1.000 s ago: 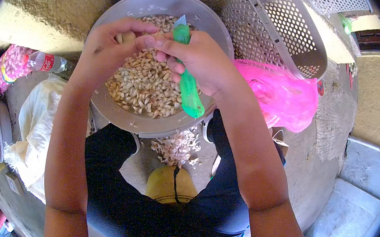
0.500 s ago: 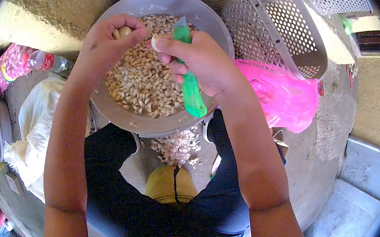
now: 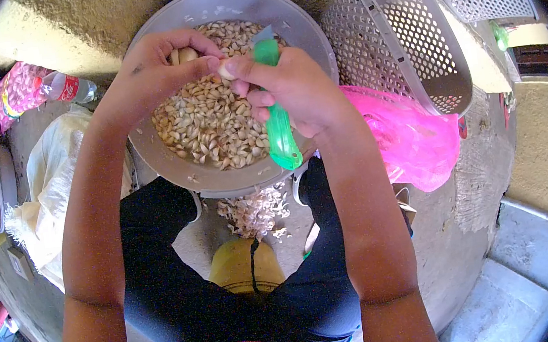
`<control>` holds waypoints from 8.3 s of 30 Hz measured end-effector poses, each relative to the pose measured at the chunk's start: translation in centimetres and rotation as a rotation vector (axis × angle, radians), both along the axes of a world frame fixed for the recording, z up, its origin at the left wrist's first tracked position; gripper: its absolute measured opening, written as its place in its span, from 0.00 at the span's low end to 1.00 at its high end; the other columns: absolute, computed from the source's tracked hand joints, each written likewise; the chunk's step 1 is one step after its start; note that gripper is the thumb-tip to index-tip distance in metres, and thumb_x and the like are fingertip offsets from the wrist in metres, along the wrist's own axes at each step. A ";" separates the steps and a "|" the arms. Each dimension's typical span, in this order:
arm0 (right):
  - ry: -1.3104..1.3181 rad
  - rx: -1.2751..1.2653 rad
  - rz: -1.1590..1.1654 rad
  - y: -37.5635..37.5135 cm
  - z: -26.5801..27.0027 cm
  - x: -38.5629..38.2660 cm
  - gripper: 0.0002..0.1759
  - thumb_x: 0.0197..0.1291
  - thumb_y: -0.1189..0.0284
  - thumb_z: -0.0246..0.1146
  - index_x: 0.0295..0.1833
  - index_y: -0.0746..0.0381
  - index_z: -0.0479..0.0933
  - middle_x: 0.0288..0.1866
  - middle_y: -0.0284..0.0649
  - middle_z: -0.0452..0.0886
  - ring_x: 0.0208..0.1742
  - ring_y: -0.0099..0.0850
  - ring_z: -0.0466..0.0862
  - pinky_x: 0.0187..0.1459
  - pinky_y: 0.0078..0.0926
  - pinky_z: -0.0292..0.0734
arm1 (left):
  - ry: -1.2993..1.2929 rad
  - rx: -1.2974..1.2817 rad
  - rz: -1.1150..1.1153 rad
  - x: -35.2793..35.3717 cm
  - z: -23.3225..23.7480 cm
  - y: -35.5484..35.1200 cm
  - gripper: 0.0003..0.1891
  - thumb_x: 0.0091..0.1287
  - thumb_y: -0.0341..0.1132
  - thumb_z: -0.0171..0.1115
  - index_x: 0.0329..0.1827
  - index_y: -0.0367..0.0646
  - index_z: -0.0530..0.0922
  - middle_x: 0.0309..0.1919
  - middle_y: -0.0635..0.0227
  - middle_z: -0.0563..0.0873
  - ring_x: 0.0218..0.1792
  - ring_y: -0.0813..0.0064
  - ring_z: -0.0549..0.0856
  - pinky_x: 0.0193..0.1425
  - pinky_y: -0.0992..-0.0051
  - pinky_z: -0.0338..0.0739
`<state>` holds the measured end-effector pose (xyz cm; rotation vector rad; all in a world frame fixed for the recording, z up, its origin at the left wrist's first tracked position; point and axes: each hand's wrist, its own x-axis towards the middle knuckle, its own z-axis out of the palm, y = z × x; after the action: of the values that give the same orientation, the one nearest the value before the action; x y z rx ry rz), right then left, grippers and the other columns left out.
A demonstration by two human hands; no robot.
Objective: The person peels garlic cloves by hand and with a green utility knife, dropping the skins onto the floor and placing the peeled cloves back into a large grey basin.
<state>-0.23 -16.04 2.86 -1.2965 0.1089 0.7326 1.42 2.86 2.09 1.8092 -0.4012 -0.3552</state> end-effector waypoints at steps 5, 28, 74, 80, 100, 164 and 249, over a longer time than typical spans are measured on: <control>-0.053 0.047 -0.122 0.1 -0.1 0.1 0.11 0.52 0.69 0.63 0.37 0.65 0.74 0.25 0.30 0.72 0.16 0.15 0.65 0.18 0.14 0.60 | 0.014 0.049 0.095 -0.1 0.2 0.0 0.09 0.57 0.38 0.62 0.34 0.43 0.79 0.21 0.79 0.75 0.21 0.90 0.70 0.24 0.86 0.64; -0.342 -0.371 -0.131 0.8 -0.7 -0.1 0.12 0.54 0.68 0.61 0.37 0.67 0.76 0.16 0.31 0.70 0.15 0.17 0.68 0.17 0.16 0.61 | -0.403 0.126 0.063 -0.1 -0.4 -0.2 0.06 0.53 0.27 0.62 0.34 0.38 0.79 0.28 0.70 0.79 0.31 0.82 0.77 0.36 0.80 0.71; -0.946 -0.736 -0.171 2.0 -1.0 -0.7 0.11 0.49 0.69 0.63 0.36 0.64 0.77 0.27 0.45 0.78 0.26 0.36 0.79 0.31 0.29 0.74 | -0.279 0.265 0.208 -0.6 -0.2 -0.8 0.11 0.52 0.36 0.63 0.31 0.36 0.79 0.20 0.69 0.78 0.25 0.85 0.75 0.30 0.80 0.70; -1.030 -0.757 -0.145 2.0 -1.4 -0.6 0.09 0.48 0.71 0.63 0.36 0.64 0.77 0.30 0.47 0.77 0.30 0.41 0.79 0.33 0.31 0.74 | -0.179 0.253 0.236 -0.7 -0.2 -0.8 0.10 0.51 0.37 0.64 0.29 0.37 0.78 0.16 0.73 0.75 0.23 0.87 0.72 0.28 0.81 0.67; -0.660 -0.483 -0.263 2.2 -0.8 -0.5 0.11 0.51 0.69 0.63 0.38 0.64 0.77 0.22 0.36 0.77 0.21 0.20 0.74 0.25 0.19 0.69 | 0.132 -0.024 0.261 -0.2 -0.3 -0.8 0.06 0.54 0.37 0.57 0.26 0.45 0.75 0.18 0.80 0.71 0.19 0.91 0.67 0.21 0.87 0.60; -0.321 -0.438 -0.301 2.7 -1.3 -0.4 0.16 0.55 0.65 0.61 0.43 0.67 0.76 0.17 0.30 0.69 0.15 0.17 0.67 0.18 0.16 0.66 | -0.214 0.161 0.175 -0.7 -1.9 -1.6 0.09 0.50 0.33 0.59 0.28 0.34 0.77 0.19 0.69 0.75 0.25 0.84 0.72 0.31 0.81 0.68; -0.511 -0.538 -0.070 0.2 -0.7 -0.1 0.12 0.49 0.70 0.64 0.40 0.63 0.79 0.24 0.32 0.79 0.20 0.16 0.71 0.23 0.16 0.68 | -0.155 0.128 0.147 -0.8 -1.2 -1.2 0.11 0.56 0.37 0.59 0.31 0.35 0.78 0.19 0.76 0.74 0.25 0.88 0.69 0.27 0.82 0.65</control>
<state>-0.36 -15.81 2.20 -1.9472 -0.0703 0.2957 0.62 1.64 0.84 1.9856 -0.3576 -0.1410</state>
